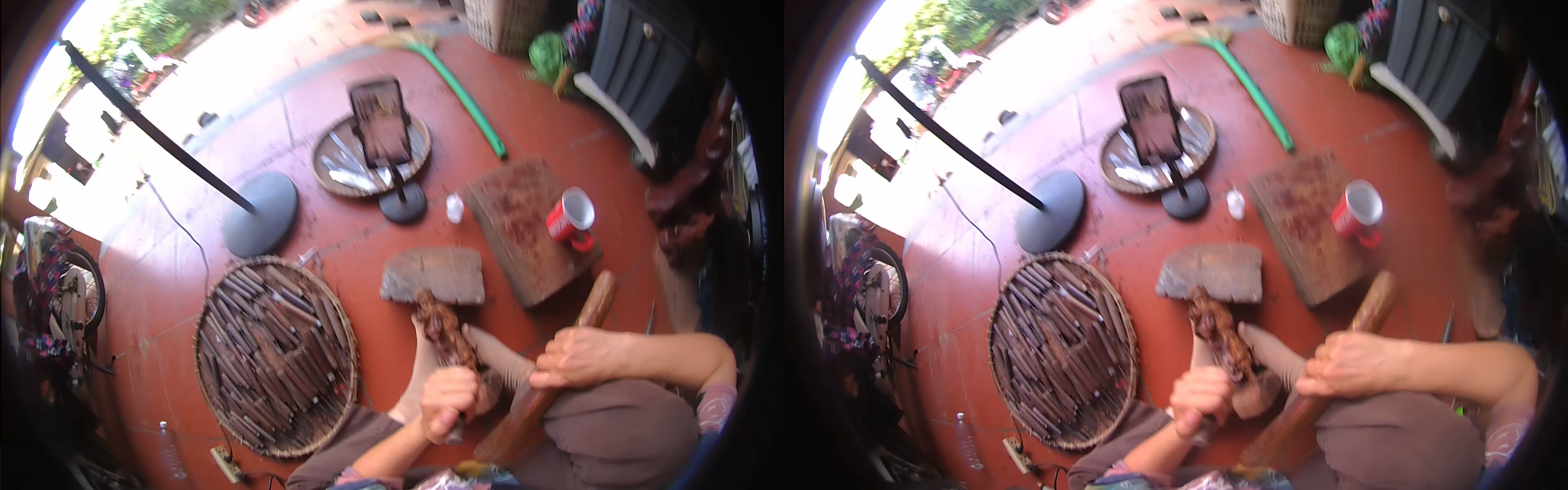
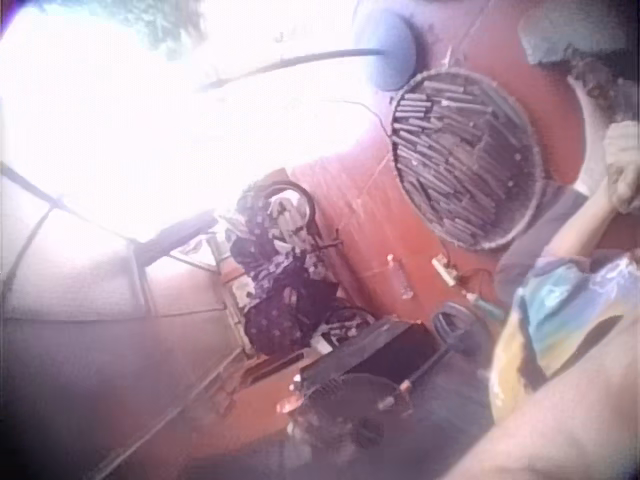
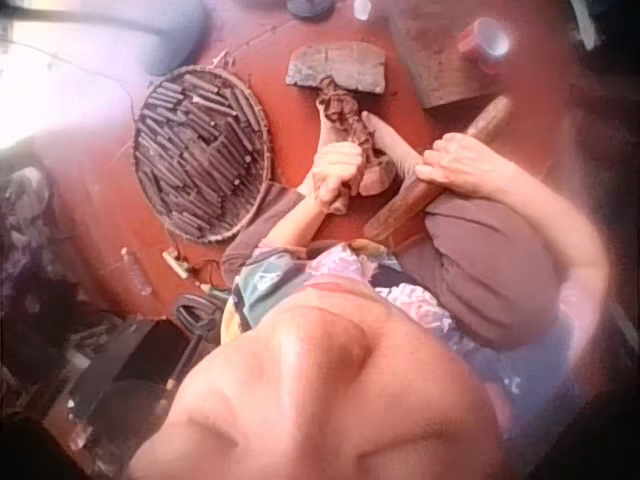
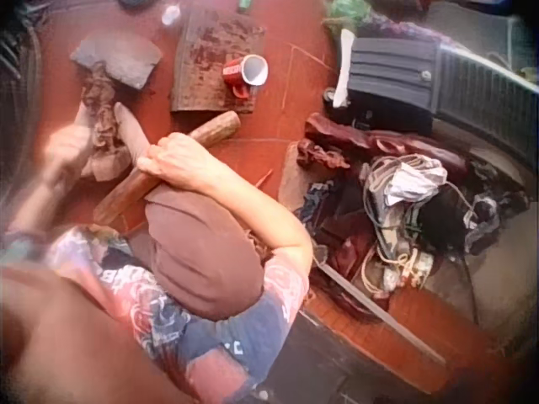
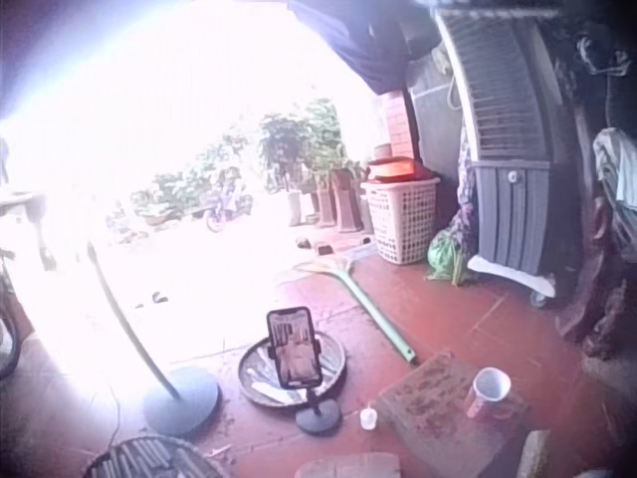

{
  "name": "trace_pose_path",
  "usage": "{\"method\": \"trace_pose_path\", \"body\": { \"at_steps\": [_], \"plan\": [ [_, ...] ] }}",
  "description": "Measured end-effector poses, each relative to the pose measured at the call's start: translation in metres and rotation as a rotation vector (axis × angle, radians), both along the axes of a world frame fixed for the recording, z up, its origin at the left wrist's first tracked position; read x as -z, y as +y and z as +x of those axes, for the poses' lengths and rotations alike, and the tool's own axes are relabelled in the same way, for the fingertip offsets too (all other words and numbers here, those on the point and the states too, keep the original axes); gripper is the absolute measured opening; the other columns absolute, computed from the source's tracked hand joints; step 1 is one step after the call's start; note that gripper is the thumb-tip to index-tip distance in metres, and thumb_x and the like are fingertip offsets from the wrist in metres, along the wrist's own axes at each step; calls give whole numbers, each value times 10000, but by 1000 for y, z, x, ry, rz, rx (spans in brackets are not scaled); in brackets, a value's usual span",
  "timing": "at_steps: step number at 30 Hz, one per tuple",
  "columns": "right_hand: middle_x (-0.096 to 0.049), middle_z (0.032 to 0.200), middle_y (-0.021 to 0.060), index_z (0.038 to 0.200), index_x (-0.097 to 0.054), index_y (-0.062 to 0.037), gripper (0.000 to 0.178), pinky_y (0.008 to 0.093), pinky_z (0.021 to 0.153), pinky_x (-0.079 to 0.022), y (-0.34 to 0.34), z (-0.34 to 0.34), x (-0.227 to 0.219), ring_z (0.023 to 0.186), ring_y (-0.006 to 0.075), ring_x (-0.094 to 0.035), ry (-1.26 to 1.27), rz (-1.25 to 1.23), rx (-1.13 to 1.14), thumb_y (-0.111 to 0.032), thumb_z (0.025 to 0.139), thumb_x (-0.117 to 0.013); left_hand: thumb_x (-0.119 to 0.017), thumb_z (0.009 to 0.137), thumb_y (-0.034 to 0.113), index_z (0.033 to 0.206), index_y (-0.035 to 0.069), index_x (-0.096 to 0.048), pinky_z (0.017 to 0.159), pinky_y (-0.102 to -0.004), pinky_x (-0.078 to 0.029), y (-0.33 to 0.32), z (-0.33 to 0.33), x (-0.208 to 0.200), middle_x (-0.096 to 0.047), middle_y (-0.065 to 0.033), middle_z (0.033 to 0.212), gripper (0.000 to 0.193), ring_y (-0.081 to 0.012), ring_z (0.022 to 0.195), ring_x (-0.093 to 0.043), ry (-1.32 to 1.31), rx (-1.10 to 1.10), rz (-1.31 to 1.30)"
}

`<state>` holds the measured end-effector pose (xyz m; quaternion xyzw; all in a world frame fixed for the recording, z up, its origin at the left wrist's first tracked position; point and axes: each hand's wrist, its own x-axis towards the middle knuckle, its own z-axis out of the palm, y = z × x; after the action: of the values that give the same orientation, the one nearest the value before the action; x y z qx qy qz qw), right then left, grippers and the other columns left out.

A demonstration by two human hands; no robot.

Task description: The person carves a small wooden figurine using a chisel and mallet while holding the wood between their bare feet. They repeatedly strike the chisel to shape the wood and occasionally switch tools from a nearby basket.

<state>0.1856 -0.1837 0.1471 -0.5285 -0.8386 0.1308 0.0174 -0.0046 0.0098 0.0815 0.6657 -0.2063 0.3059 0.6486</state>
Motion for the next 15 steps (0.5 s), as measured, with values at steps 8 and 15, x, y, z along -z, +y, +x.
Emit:
{"method": "trace_pose_path", "body": {
  "at_steps": [8, 15],
  "plan": [
    [-562, 707, 0, 806, -556, -131, 60, 294, 589, -465, -11, -8, -12, 671, 152, -612, -129, -103, 173, -167, 787, -600, -356, 1003, 387, 545, 68, -571, 444, -320, -368, -2, -15, 19, -534, -32, 495, 598, -182, 447, -529, 23, -22, -183],
    [-522, 686, -10, 790, -557, -121, 75, 286, 570, -446, -13, -8, -3, 638, 138, -570, -117, -75, 235, -170, 759, -606, -341, 1019, 421, 559, 49, -545, 458, -333, -394, -13, -4, 48, -510, -50, 518, 626, -201, 466, -514, 112, -31, -45]
  ]
}}
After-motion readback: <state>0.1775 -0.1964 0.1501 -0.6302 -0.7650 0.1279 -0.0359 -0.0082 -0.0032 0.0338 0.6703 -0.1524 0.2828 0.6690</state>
